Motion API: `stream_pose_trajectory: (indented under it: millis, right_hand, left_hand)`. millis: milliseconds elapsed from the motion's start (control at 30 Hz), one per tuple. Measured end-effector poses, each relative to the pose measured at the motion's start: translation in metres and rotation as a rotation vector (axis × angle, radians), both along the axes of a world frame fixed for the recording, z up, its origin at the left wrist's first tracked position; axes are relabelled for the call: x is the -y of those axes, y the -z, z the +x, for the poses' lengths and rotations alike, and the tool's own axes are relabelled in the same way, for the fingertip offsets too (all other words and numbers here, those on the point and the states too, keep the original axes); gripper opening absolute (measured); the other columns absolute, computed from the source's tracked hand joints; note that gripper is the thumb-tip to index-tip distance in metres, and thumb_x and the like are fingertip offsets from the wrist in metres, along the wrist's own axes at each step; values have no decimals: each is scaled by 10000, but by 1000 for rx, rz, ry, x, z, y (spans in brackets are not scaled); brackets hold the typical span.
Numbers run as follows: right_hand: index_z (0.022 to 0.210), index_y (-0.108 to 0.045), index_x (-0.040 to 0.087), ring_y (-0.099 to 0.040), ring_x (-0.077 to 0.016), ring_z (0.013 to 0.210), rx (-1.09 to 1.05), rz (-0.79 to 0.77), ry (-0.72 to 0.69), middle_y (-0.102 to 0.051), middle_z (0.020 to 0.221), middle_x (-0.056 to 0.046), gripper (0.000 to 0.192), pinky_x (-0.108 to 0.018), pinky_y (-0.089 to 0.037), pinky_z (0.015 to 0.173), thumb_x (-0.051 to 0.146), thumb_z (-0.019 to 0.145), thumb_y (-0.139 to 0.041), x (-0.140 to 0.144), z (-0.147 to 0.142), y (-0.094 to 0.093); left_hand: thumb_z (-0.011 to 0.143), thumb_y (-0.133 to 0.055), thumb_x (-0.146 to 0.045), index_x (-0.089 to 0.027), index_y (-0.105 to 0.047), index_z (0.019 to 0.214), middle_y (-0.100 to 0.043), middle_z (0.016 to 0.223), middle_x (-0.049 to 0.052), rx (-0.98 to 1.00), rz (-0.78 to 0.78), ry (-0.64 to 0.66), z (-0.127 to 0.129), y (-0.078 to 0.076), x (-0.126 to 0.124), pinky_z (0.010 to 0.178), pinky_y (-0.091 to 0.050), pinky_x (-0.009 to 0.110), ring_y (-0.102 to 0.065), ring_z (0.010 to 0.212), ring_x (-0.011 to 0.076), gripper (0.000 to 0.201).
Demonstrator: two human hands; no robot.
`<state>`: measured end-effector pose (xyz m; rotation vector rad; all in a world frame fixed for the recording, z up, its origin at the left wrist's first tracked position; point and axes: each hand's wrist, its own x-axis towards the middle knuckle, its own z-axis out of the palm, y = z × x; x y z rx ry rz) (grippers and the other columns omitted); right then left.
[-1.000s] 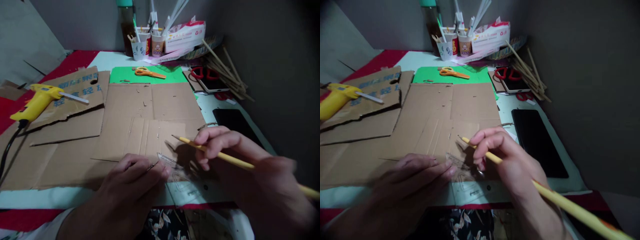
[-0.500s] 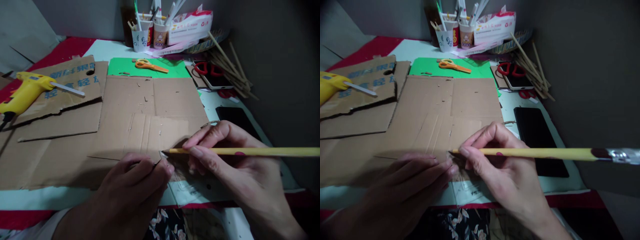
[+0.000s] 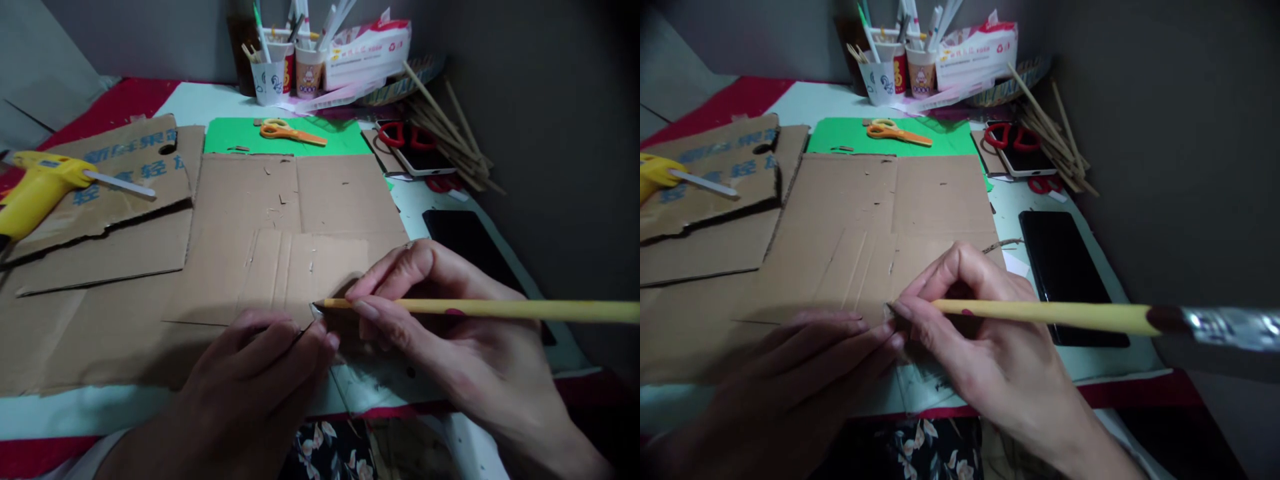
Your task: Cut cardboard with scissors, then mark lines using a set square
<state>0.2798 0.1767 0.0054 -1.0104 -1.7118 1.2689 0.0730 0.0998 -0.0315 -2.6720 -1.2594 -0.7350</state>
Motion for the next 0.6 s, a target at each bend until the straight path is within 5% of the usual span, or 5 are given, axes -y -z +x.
stream_pose_trajectory:
  millis: [600]
  right_hand:
    - [773,-575,234,-636,-126,670,160,99,-43,-680,775,48,218,-246,-463,533,258,834,-783,0,14,-15]
  left_hand:
    - [929,-495,-77,-130,-569,1331,-663,1281,13,-48,-2,55,-8,1,0,1049,-420,369,-547,1107,207,412]
